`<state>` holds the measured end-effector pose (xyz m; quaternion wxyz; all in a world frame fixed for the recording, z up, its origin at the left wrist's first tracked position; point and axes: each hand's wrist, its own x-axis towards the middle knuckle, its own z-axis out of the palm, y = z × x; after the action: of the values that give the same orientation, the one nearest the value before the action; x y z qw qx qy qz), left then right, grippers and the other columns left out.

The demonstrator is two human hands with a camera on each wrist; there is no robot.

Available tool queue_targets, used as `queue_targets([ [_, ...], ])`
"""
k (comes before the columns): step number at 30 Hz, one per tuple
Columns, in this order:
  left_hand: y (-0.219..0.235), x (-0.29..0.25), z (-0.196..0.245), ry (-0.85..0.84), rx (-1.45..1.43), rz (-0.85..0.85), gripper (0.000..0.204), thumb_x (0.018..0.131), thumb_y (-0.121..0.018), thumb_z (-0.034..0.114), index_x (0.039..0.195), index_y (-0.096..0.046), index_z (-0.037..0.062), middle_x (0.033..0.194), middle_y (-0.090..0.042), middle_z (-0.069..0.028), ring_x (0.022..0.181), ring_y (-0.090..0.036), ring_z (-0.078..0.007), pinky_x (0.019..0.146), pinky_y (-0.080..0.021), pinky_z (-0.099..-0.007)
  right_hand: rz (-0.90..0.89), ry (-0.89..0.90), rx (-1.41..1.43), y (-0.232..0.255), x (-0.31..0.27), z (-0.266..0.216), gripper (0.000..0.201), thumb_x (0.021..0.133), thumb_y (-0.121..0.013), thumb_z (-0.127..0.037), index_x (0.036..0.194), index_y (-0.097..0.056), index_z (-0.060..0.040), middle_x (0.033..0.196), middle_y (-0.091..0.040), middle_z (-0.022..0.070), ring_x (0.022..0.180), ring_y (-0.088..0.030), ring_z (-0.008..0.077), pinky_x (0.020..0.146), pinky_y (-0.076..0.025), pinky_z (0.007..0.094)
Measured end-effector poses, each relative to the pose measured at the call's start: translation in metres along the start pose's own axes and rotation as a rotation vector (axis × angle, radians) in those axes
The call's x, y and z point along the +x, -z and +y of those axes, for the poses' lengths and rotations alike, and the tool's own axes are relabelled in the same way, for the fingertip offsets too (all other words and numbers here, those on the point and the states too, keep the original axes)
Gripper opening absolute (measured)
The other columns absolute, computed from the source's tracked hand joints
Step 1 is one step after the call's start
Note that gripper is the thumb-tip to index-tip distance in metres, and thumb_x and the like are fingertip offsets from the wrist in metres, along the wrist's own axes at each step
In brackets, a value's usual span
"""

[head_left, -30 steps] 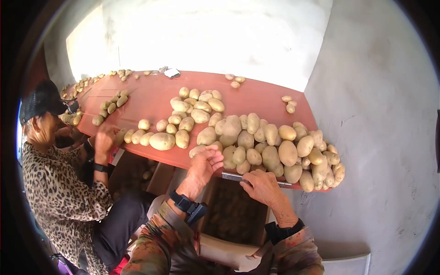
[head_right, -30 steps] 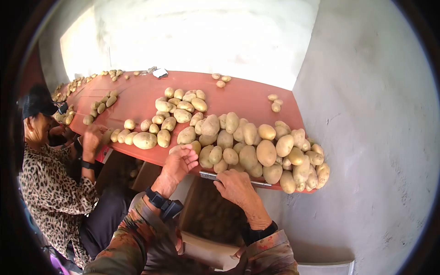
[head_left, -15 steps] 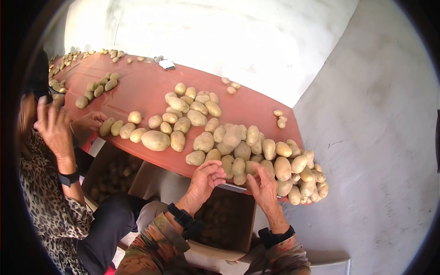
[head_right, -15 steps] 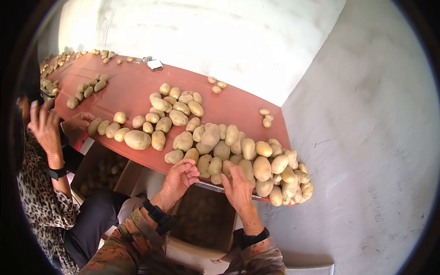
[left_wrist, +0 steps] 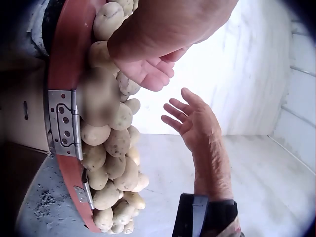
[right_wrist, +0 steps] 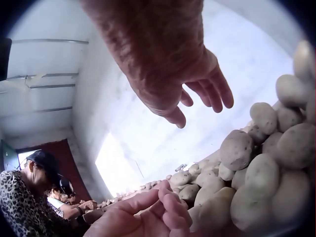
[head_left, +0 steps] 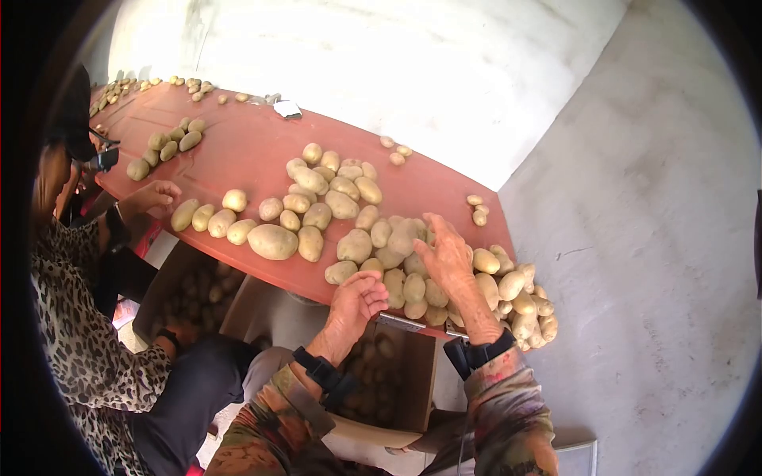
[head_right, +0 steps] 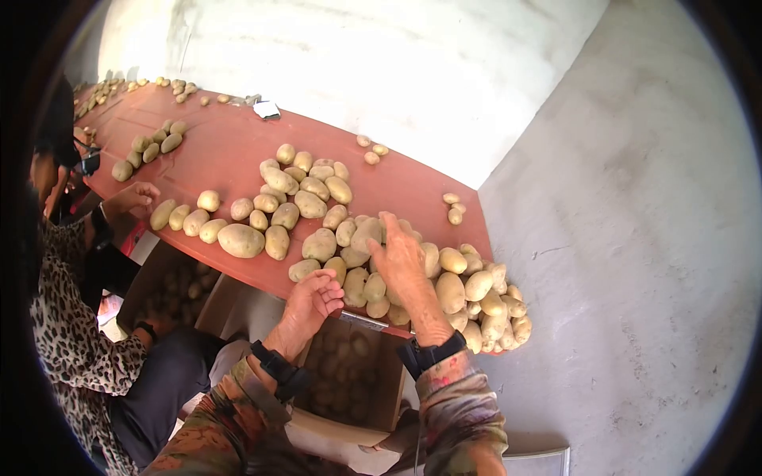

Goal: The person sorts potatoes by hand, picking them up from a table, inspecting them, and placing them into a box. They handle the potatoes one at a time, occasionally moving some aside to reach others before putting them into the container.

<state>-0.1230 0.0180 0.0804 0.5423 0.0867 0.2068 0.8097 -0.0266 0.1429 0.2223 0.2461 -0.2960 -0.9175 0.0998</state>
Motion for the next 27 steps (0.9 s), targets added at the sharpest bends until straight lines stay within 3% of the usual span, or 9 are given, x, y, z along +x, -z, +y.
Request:
queue_targets([
  [2,0.001,0.001,-0.001,0.004,-0.003,-0.002,0.016,0.093,-0.056,0.014,0.106,-0.059,0.0057,0.083,-0.067,-0.0059,0.077,-0.068,-0.0199,0.068,-0.057,-0.0336,-0.102,-0.054,-0.141,-0.010,0.015,0.005,0.053,0.085,-0.068,-0.025,0.132,-0.049,-0.0073,0.122,-0.058,0.0208,0.108,-0.061,0.0344,0.090,-0.049,0.0460],
  [8,0.004,0.005,0.002,0.028,0.009,0.035,0.015,0.093,-0.055,0.013,0.106,-0.059,0.0057,0.081,-0.067,-0.0051,0.076,-0.068,-0.0197,0.068,-0.057,-0.0337,-0.301,-0.176,-0.317,-0.042,0.043,0.010,0.061,0.084,-0.068,-0.032,0.137,-0.045,-0.0132,0.130,-0.054,0.0180,0.122,-0.051,0.0356,0.099,-0.043,0.0486],
  [14,0.008,0.009,0.000,0.049,0.023,0.059,0.015,0.093,-0.056,0.012,0.106,-0.059,0.0058,0.080,-0.066,-0.0046,0.075,-0.067,-0.0194,0.066,-0.057,-0.0338,-0.444,-0.102,-0.374,-0.070,0.058,0.025,0.065,0.082,-0.069,-0.037,0.139,-0.044,-0.0180,0.136,-0.047,0.0214,0.125,-0.047,0.0410,0.100,-0.043,0.0493],
  [20,0.007,0.008,0.000,0.045,0.034,0.076,0.014,0.092,-0.057,0.011,0.105,-0.061,0.0053,0.080,-0.066,-0.0045,0.075,-0.068,-0.0191,0.065,-0.057,-0.0337,-0.475,-0.156,-0.388,-0.085,0.063,0.024,0.067,0.081,-0.072,-0.035,0.140,-0.043,-0.0183,0.144,-0.036,0.0248,0.134,-0.038,0.0422,0.104,-0.041,0.0499],
  [24,0.006,0.008,-0.001,0.043,0.038,0.077,0.014,0.093,-0.057,0.011,0.105,-0.062,0.0053,0.079,-0.066,-0.0044,0.075,-0.068,-0.0187,0.065,-0.057,-0.0333,-0.352,-0.094,-0.424,-0.096,0.053,0.035,0.071,0.079,-0.074,-0.034,0.140,-0.042,-0.0190,0.143,-0.036,0.0249,0.135,-0.036,0.0430,0.105,-0.041,0.0502],
  [27,0.005,0.008,-0.001,0.044,0.049,0.066,0.015,0.093,-0.057,0.012,0.105,-0.062,0.0054,0.080,-0.067,-0.0047,0.075,-0.068,-0.0188,0.065,-0.057,-0.0332,-0.312,-0.057,-0.338,-0.091,0.053,0.039,0.071,0.076,-0.075,-0.030,0.139,-0.044,-0.0168,0.134,-0.043,0.0241,0.128,-0.042,0.0436,0.102,-0.042,0.0496],
])
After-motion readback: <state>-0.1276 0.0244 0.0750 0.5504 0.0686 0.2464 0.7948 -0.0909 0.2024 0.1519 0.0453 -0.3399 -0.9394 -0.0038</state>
